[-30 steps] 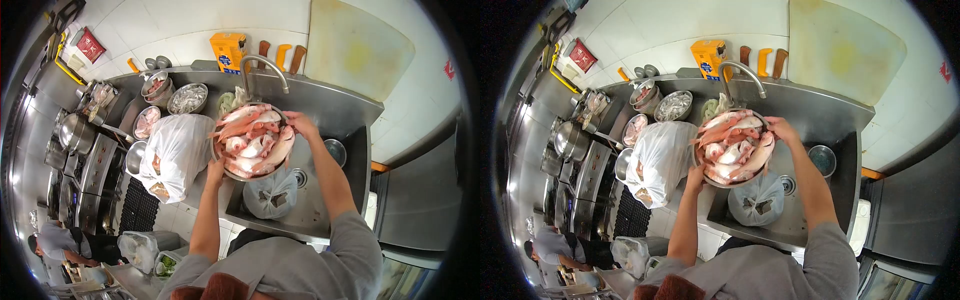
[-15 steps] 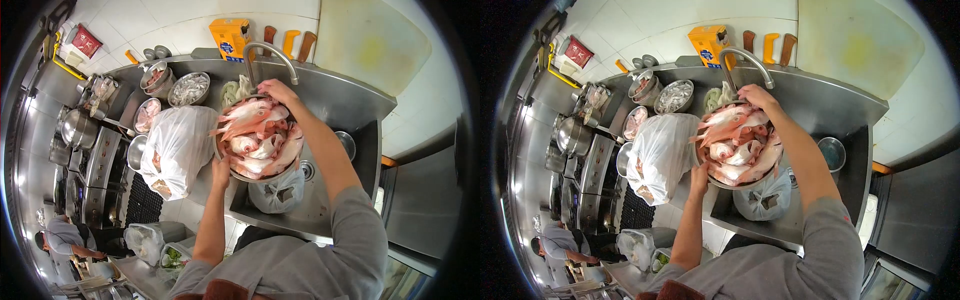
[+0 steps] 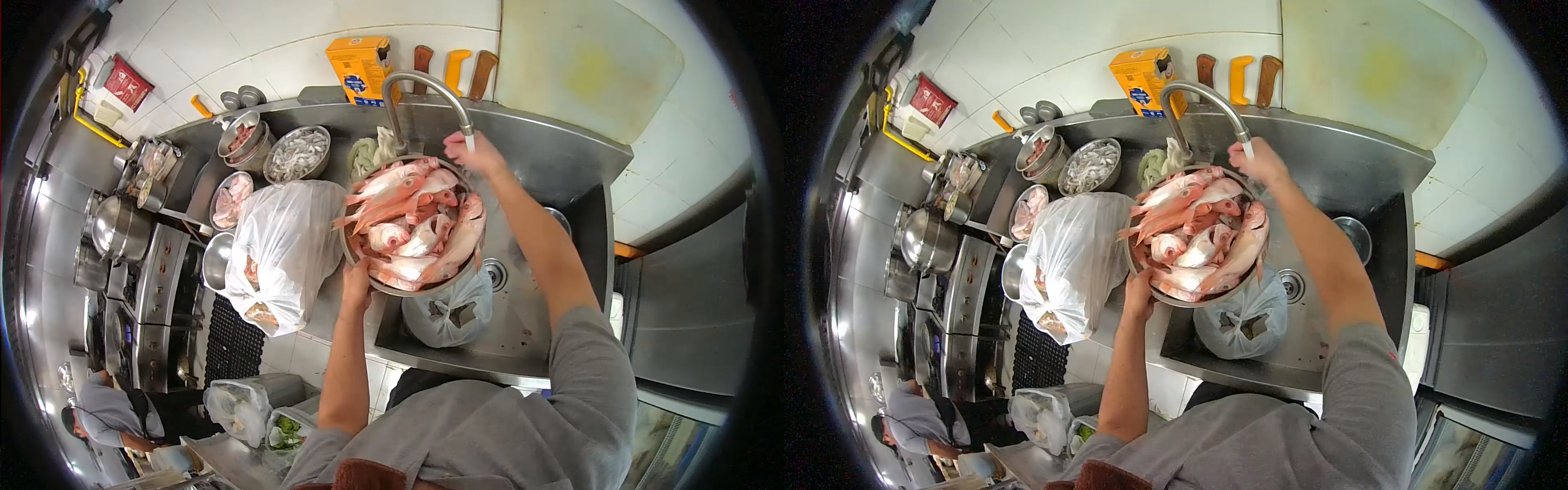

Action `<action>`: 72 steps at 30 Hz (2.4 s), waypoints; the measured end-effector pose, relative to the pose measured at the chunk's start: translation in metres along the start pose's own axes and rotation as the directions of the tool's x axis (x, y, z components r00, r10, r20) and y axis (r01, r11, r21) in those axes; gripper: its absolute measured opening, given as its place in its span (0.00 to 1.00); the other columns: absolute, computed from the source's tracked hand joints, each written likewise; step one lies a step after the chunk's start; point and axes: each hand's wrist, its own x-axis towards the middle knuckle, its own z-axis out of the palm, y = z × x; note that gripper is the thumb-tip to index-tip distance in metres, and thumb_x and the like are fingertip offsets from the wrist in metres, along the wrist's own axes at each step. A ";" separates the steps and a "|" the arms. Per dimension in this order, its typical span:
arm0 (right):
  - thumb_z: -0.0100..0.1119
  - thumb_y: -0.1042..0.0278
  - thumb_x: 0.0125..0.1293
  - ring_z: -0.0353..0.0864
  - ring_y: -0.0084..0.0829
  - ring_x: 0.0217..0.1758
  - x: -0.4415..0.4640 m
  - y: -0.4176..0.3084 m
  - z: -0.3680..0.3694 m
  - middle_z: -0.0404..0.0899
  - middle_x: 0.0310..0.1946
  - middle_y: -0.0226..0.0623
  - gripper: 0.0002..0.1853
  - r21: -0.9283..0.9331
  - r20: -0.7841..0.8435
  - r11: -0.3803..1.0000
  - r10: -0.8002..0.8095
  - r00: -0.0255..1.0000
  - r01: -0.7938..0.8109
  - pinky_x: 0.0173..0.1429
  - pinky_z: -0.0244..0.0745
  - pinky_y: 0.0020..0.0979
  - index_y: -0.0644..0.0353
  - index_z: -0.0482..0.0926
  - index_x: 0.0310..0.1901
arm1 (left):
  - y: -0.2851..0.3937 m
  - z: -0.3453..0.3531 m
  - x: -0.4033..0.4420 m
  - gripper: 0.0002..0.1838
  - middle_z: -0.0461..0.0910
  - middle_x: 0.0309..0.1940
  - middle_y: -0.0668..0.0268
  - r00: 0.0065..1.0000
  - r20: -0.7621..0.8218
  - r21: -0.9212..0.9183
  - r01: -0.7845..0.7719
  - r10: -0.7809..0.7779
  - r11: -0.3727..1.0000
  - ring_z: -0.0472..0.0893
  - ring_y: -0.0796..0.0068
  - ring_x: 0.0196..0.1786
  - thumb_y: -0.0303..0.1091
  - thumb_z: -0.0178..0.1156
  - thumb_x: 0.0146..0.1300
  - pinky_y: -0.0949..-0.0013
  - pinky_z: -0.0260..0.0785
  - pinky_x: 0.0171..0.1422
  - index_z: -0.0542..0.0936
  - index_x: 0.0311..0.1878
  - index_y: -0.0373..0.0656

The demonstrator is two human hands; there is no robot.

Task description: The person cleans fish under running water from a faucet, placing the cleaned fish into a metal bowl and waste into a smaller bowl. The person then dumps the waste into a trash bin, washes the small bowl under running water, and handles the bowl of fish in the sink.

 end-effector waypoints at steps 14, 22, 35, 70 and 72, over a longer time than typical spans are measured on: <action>0.51 0.73 0.63 0.83 0.43 0.42 -0.034 -0.056 -0.012 0.80 0.40 0.53 0.13 0.254 0.300 0.950 0.101 0.949 -0.181 0.49 0.81 0.38 0.72 0.74 0.46 | 0.010 0.002 -0.007 0.13 0.78 0.32 0.57 1.000 0.002 -0.011 0.029 -0.029 1.000 0.82 0.64 0.30 0.29 0.50 0.60 0.61 0.77 0.30 0.72 0.45 0.30; 0.54 0.72 0.59 0.84 0.37 0.32 -0.038 -0.047 -0.006 0.81 0.32 0.49 0.13 0.212 0.162 0.958 0.159 0.974 -0.192 0.39 0.83 0.33 0.71 0.76 0.43 | 0.004 -0.002 0.000 0.13 0.78 0.32 0.57 0.999 -0.008 0.001 0.035 -0.035 0.999 0.81 0.64 0.29 0.30 0.50 0.59 0.60 0.78 0.30 0.74 0.44 0.33; 0.56 0.53 0.65 0.69 0.18 0.21 -0.021 0.000 -0.024 0.72 0.22 0.23 0.13 -0.091 0.075 0.993 -0.067 0.995 0.074 0.24 0.63 0.24 0.53 0.80 0.41 | -0.023 -0.010 0.029 0.16 0.81 0.33 0.49 0.995 -0.085 0.158 -0.035 0.049 0.987 0.83 0.55 0.32 0.37 0.49 0.60 0.56 0.76 0.37 0.81 0.35 0.34; 0.55 0.56 0.66 0.63 0.16 0.14 -0.026 -0.012 -0.025 0.68 0.16 0.23 0.14 -0.342 0.006 0.938 0.059 0.998 -0.053 0.15 0.58 0.19 0.58 0.77 0.43 | 0.011 -0.006 -0.007 0.23 0.75 0.49 0.42 0.995 -0.095 0.061 0.037 -0.031 0.997 0.81 0.38 0.37 0.29 0.45 0.57 0.48 0.80 0.22 0.67 0.57 0.31; 0.55 0.57 0.66 0.69 0.17 0.17 -0.037 -0.035 -0.014 0.72 0.19 0.25 0.14 -0.475 0.019 0.873 0.138 0.990 -0.112 0.19 0.63 0.19 0.58 0.77 0.45 | 0.012 -0.005 -0.011 0.23 0.75 0.49 0.42 0.996 -0.079 0.068 0.034 -0.028 0.997 0.81 0.38 0.37 0.28 0.46 0.57 0.48 0.80 0.22 0.67 0.57 0.32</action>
